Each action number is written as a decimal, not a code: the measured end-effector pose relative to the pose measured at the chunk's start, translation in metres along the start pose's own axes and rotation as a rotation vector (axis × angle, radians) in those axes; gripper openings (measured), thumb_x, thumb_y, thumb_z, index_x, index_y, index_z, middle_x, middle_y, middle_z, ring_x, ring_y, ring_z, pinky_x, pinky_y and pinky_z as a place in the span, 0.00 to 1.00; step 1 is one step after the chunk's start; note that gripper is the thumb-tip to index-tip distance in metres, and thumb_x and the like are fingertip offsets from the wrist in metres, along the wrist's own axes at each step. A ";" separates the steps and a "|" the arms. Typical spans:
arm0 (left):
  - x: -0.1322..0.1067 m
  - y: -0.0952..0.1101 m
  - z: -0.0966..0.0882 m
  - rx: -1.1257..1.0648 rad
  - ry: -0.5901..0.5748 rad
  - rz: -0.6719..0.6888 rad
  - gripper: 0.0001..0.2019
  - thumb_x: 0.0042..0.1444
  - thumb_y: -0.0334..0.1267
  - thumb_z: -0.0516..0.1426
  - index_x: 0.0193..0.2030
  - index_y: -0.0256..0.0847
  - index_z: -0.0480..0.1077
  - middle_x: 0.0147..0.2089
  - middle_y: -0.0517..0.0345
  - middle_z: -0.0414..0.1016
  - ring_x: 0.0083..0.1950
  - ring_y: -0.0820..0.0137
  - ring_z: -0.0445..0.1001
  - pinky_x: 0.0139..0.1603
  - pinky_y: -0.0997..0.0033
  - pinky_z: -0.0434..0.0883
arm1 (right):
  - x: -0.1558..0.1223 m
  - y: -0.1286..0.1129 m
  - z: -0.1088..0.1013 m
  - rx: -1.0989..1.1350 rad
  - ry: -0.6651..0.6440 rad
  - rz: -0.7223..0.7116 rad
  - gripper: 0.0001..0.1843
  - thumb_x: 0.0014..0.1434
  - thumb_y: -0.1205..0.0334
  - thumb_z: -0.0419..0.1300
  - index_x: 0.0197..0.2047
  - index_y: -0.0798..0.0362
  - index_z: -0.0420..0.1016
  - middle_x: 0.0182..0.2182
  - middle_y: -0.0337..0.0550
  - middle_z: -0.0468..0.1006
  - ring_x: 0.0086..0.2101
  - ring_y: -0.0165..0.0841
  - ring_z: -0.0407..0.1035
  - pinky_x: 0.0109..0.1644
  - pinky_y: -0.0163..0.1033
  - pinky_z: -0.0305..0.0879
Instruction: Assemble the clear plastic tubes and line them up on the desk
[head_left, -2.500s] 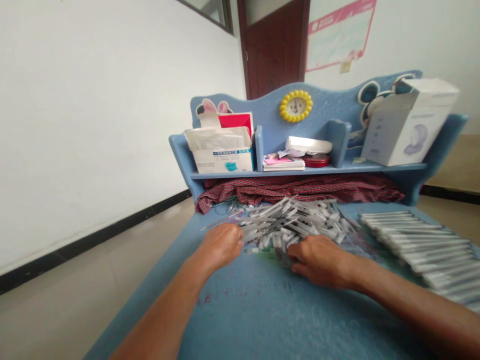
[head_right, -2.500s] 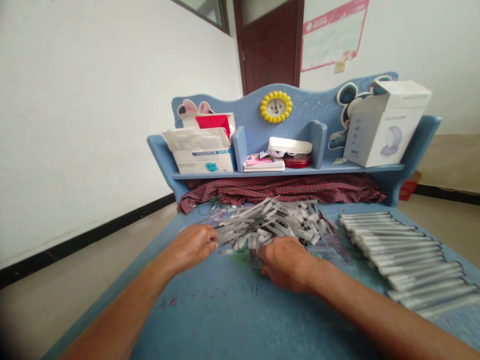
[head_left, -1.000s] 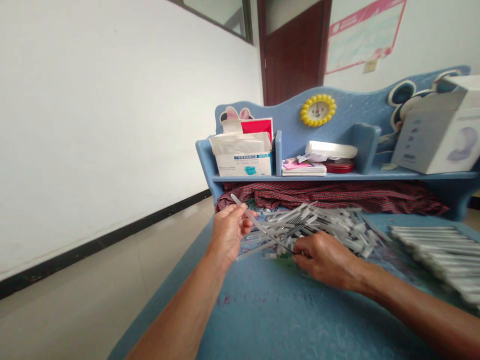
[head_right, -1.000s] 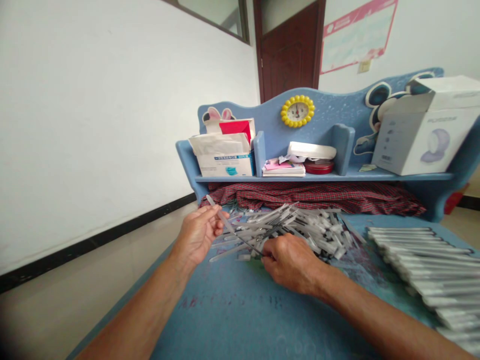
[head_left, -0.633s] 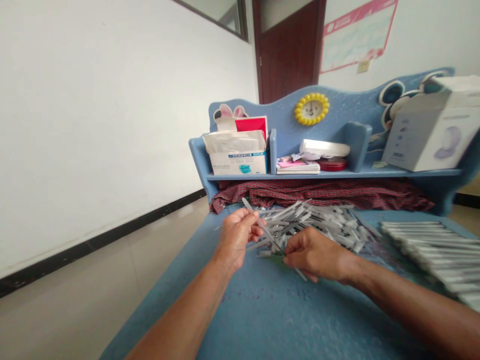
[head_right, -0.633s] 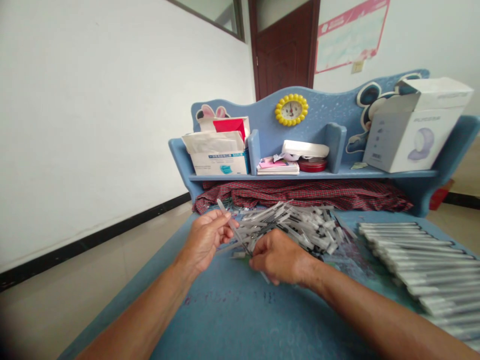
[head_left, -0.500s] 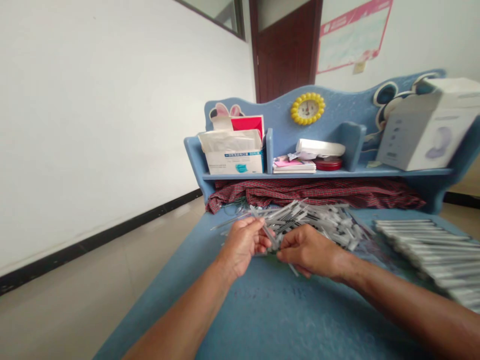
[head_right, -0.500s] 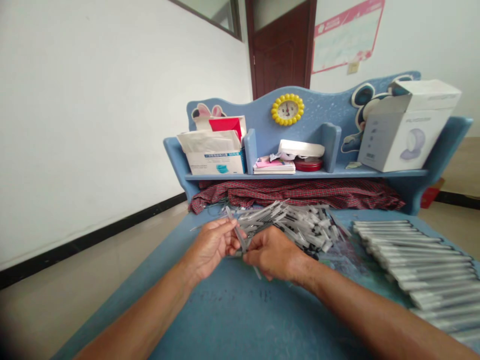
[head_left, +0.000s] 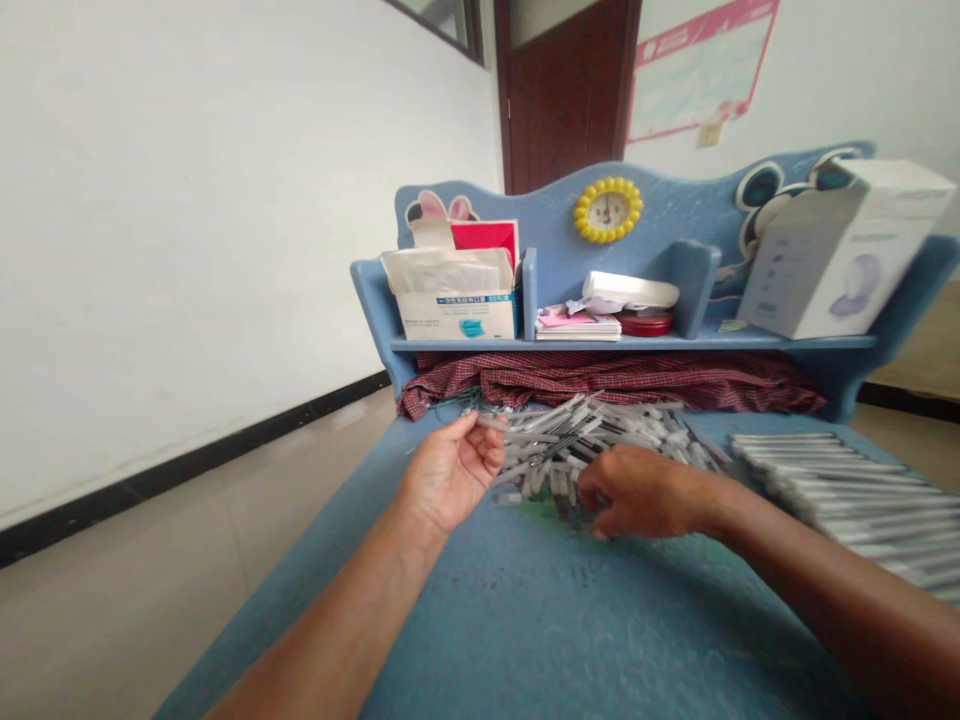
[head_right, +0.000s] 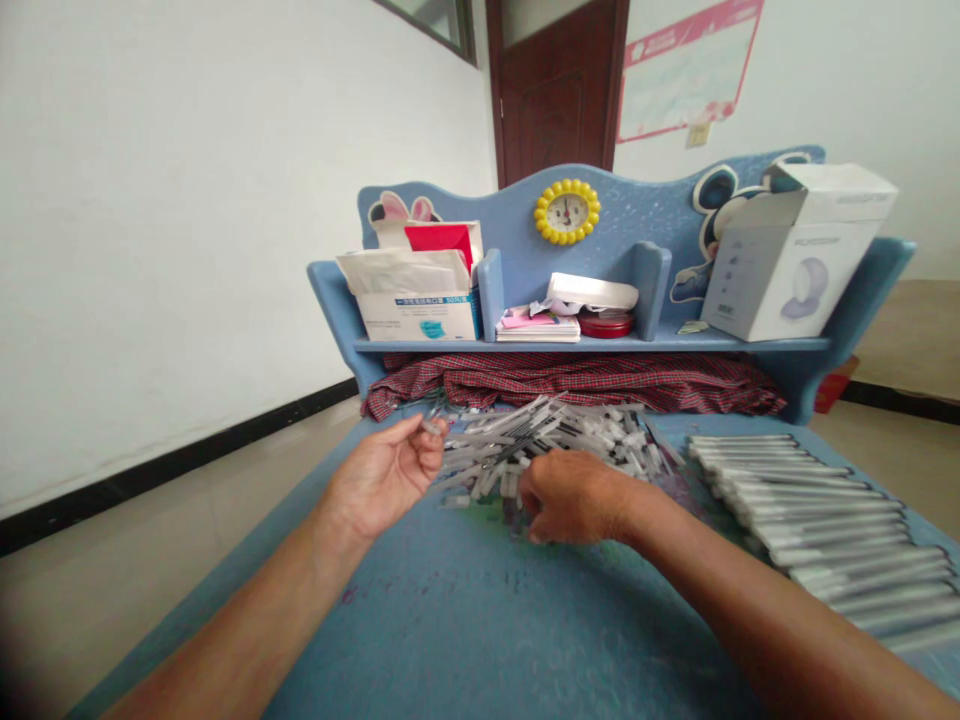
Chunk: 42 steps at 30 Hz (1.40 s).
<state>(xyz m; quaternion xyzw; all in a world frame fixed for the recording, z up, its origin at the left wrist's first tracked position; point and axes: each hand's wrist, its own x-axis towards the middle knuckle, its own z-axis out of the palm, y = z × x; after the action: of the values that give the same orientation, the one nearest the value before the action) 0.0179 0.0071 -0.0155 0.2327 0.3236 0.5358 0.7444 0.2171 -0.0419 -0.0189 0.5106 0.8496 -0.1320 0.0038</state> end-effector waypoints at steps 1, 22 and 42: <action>-0.002 -0.001 0.002 0.013 -0.003 -0.007 0.13 0.60 0.28 0.46 0.27 0.28 0.67 0.22 0.53 0.71 0.18 0.80 0.68 0.16 0.83 0.66 | 0.001 -0.002 0.003 -0.046 -0.011 0.005 0.08 0.43 0.61 0.60 0.29 0.52 0.76 0.24 0.41 0.75 0.26 0.32 0.66 0.25 0.32 0.49; -0.009 -0.017 0.001 0.299 -0.124 0.105 0.03 0.55 0.29 0.53 0.31 0.33 0.67 0.27 0.52 0.75 0.22 0.75 0.72 0.20 0.78 0.68 | 0.009 -0.021 0.015 0.836 0.392 -0.014 0.05 0.50 0.64 0.56 0.26 0.53 0.61 0.16 0.30 0.64 0.15 0.23 0.61 0.18 0.28 0.52; -0.008 -0.013 0.002 0.290 -0.114 0.094 0.04 0.53 0.25 0.53 0.29 0.32 0.67 0.25 0.53 0.75 0.22 0.76 0.71 0.20 0.79 0.68 | 0.010 -0.025 0.018 0.050 0.159 0.081 0.09 0.52 0.60 0.55 0.30 0.53 0.74 0.26 0.43 0.76 0.28 0.33 0.68 0.28 0.34 0.53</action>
<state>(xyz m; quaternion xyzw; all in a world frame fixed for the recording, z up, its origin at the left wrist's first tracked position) 0.0266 -0.0043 -0.0213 0.3828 0.3435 0.5035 0.6942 0.1880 -0.0481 -0.0324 0.5532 0.8225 -0.1116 -0.0712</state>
